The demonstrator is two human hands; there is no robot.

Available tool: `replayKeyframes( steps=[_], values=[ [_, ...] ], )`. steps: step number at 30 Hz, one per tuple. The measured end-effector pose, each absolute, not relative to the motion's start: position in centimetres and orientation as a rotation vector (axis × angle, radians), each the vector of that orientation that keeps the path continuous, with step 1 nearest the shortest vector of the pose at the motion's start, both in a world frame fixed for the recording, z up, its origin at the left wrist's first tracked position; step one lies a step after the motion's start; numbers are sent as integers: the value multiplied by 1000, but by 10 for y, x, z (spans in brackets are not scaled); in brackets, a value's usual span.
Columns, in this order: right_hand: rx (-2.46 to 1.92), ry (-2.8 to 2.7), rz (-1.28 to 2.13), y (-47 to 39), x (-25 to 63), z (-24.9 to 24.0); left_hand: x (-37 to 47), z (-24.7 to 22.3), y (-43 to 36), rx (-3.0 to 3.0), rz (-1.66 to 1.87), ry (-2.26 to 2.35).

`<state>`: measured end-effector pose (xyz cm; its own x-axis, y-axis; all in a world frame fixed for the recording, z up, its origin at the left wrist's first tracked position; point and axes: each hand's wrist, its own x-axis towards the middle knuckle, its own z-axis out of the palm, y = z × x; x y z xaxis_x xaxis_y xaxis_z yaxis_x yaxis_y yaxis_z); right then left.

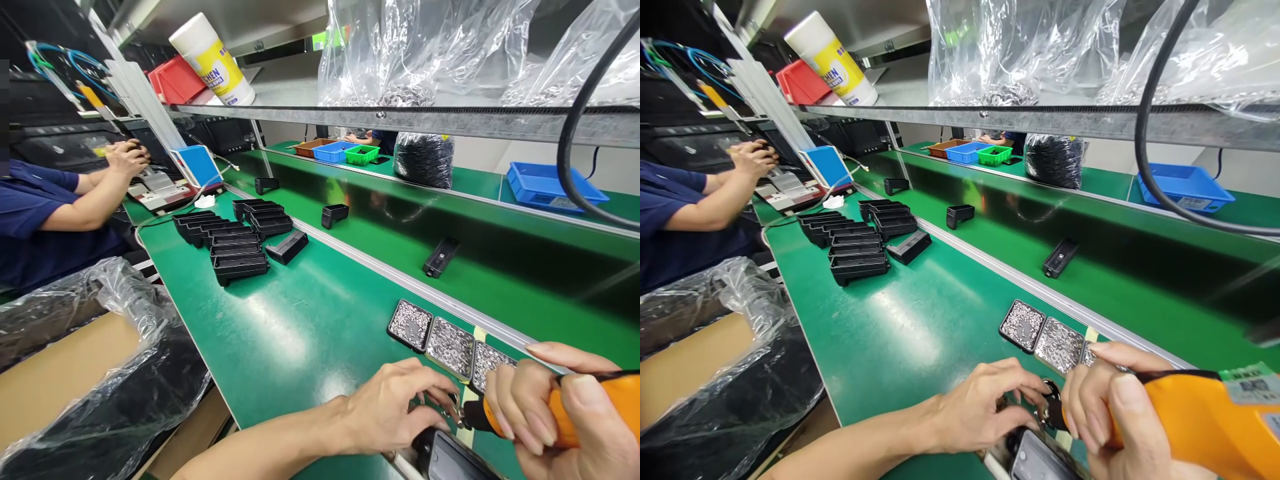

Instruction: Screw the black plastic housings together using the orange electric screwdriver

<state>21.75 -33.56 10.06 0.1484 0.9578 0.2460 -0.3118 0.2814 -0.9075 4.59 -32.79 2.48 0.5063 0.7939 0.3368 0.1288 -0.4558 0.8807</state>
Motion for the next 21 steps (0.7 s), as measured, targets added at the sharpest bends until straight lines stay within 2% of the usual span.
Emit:
replayKeyframes(
  steps=[9, 15, 21],
  values=[
    [-937, -1024, 967, -311, 235, 91, 50, -4, -337, 2009, 1405, 690],
    [-866, -1172, 1030, -298, 239, 65, 50, -29, -347, 2452, 891, 540],
    [-841, -1250, 1075, -303, 235, 48, 48, -33, -349, 2473, 838, 533]
  ],
)
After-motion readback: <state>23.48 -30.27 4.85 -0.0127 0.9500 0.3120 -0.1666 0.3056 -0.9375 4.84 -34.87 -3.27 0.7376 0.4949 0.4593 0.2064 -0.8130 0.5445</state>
